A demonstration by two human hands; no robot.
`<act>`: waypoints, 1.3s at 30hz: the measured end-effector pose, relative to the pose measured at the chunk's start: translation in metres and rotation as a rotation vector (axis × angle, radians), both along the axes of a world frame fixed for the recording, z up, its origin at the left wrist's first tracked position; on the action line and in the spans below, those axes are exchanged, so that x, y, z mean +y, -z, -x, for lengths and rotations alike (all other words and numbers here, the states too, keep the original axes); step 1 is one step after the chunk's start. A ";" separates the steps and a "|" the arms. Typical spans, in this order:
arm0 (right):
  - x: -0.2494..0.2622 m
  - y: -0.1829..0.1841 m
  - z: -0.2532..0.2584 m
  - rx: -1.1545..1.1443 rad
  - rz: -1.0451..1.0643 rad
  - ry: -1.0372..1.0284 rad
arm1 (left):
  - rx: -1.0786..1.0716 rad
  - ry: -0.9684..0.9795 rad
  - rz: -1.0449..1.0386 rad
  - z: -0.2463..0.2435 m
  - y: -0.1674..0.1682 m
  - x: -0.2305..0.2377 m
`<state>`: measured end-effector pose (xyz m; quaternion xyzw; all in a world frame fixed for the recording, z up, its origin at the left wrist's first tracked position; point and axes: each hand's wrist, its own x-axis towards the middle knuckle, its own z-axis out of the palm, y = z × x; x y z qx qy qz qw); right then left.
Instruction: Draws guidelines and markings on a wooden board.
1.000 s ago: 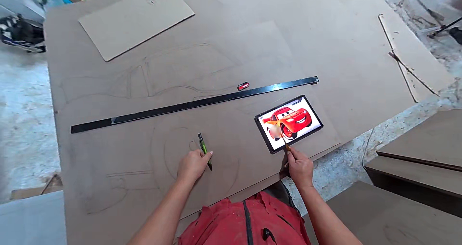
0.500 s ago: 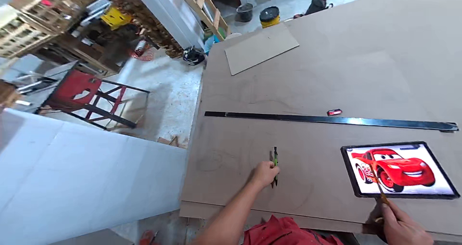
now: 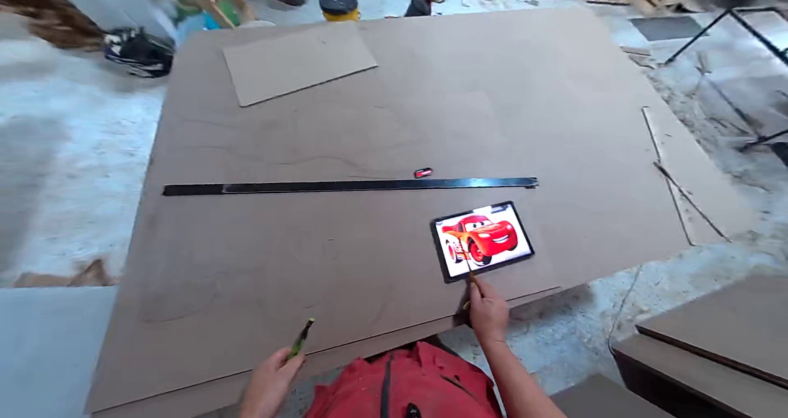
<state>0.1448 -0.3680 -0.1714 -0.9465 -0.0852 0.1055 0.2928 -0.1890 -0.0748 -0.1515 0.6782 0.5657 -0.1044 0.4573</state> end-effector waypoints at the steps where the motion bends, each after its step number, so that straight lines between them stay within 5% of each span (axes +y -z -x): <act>1: -0.001 0.001 0.000 0.006 -0.006 -0.002 | 0.005 -0.004 -0.008 0.003 0.001 -0.004; 6: -0.006 0.005 0.000 -0.011 -0.032 -0.011 | 0.075 0.034 0.048 -0.003 -0.015 -0.020; 12: -0.006 0.005 0.001 -0.010 -0.057 -0.008 | -0.091 -0.176 0.113 0.013 -0.024 -0.046; 19: -0.010 -0.020 0.004 0.150 0.007 0.038 | -0.190 -0.325 0.082 0.059 -0.034 -0.048; 23: -0.005 -0.019 0.026 0.209 -0.202 0.018 | -0.186 -0.365 0.063 0.111 -0.040 -0.018; 33: 0.151 -0.013 0.254 0.321 -0.263 -0.186 | -0.337 -0.364 0.025 0.320 -0.035 0.083; 39: 0.227 -0.014 0.365 0.478 -0.317 -0.140 | -0.365 -0.182 -0.007 0.363 -0.051 0.186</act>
